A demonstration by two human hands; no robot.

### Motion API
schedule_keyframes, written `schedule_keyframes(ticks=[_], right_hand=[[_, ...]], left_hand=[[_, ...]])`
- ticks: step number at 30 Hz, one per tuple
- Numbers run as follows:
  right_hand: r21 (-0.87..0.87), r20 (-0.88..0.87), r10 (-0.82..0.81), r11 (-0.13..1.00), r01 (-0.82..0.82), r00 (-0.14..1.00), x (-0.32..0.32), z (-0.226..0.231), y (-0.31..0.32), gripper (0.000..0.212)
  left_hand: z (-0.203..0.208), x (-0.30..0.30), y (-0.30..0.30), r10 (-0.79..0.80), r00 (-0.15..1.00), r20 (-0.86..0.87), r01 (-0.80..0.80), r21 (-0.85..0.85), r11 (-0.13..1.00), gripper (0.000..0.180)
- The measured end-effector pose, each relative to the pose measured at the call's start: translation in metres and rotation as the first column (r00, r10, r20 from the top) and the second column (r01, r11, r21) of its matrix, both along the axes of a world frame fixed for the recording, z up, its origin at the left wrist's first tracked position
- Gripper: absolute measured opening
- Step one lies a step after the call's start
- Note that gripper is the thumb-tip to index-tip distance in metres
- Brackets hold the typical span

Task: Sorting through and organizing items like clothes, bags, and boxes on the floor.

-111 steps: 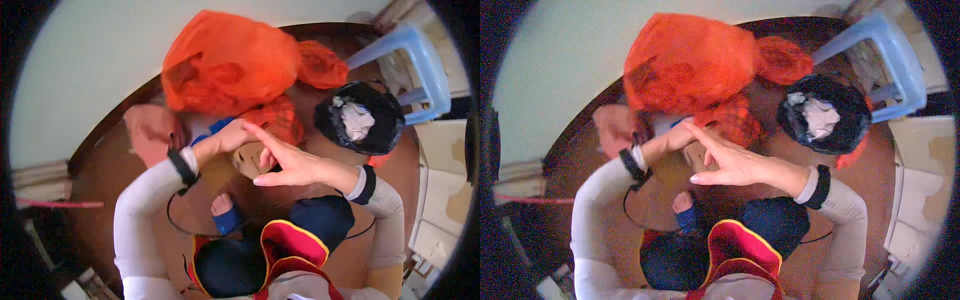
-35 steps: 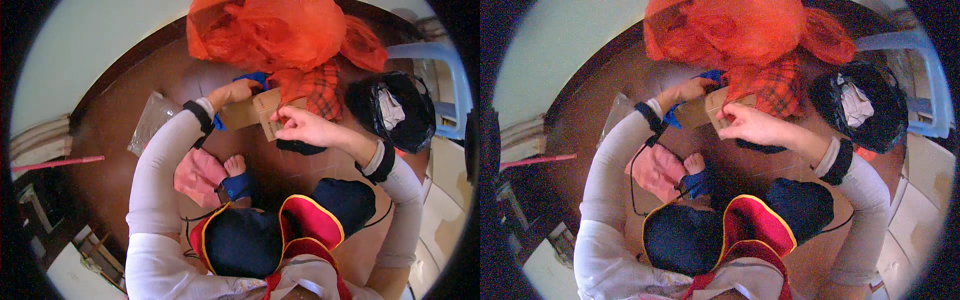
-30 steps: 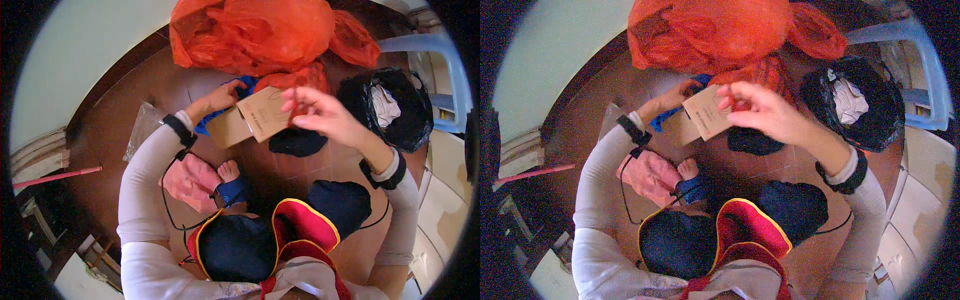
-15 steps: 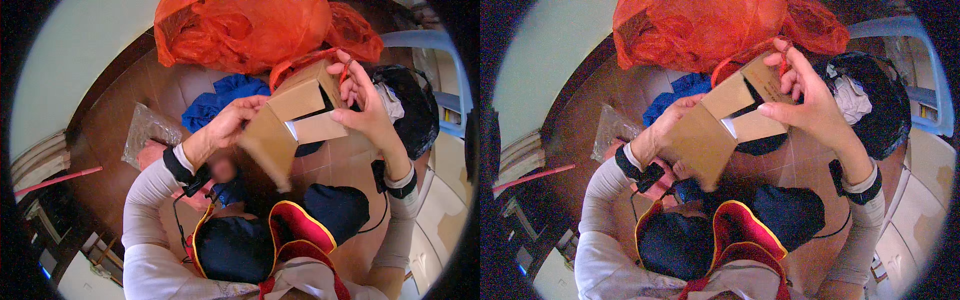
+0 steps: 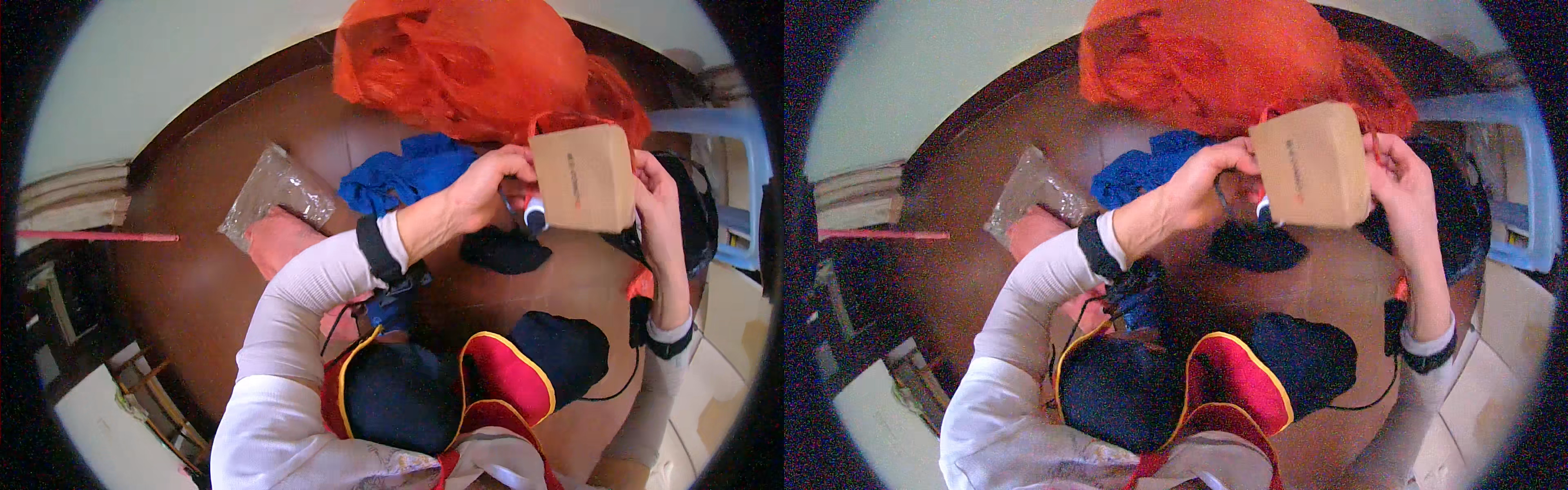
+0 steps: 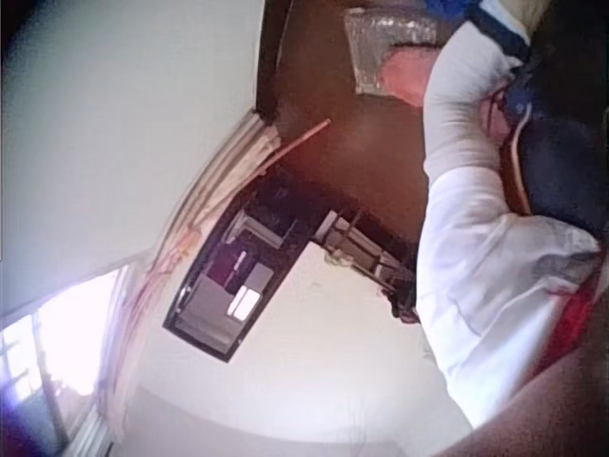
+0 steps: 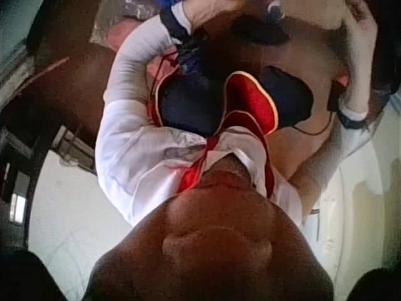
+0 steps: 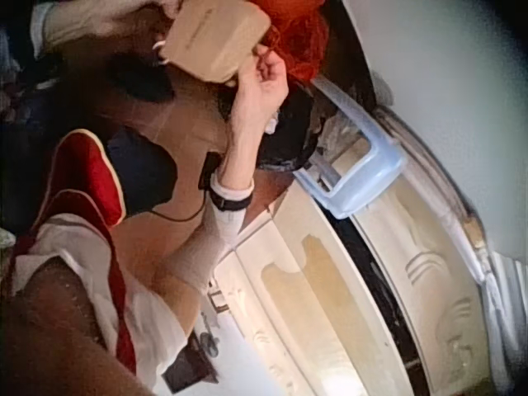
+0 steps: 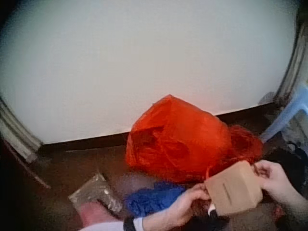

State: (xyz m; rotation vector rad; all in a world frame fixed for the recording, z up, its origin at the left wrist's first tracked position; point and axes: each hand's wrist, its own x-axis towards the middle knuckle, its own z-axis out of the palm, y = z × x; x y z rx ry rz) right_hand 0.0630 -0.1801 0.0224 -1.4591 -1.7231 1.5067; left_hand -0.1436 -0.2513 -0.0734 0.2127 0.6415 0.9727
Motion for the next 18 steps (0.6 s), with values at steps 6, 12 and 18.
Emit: schedule_keyframes(ticks=[6, 12, 18], right_hand=[[-0.197, -0.167, 0.18, 0.957, -0.212, 0.969, -0.068, 0.086, -0.02, 0.036], [-0.046, -0.318, 0.36, 0.918, -0.393, 0.877, -0.136, 0.105, -0.023, 0.045], [-0.017, -0.527, 0.366, 0.898, -0.44, 0.767, -0.228, 0.06, -0.029, 0.037]], left_hand=[[0.068, -0.068, -0.043, 0.104, 0.98, 0.168, -0.102, -0.02, 0.995, 0.042], [0.159, -0.118, -0.078, 0.402, 0.876, -0.268, -0.437, -0.085, 0.895, 0.041], [0.164, -0.188, -0.079, 0.668, 0.636, -0.387, -0.666, 0.162, 0.728, 0.036]])
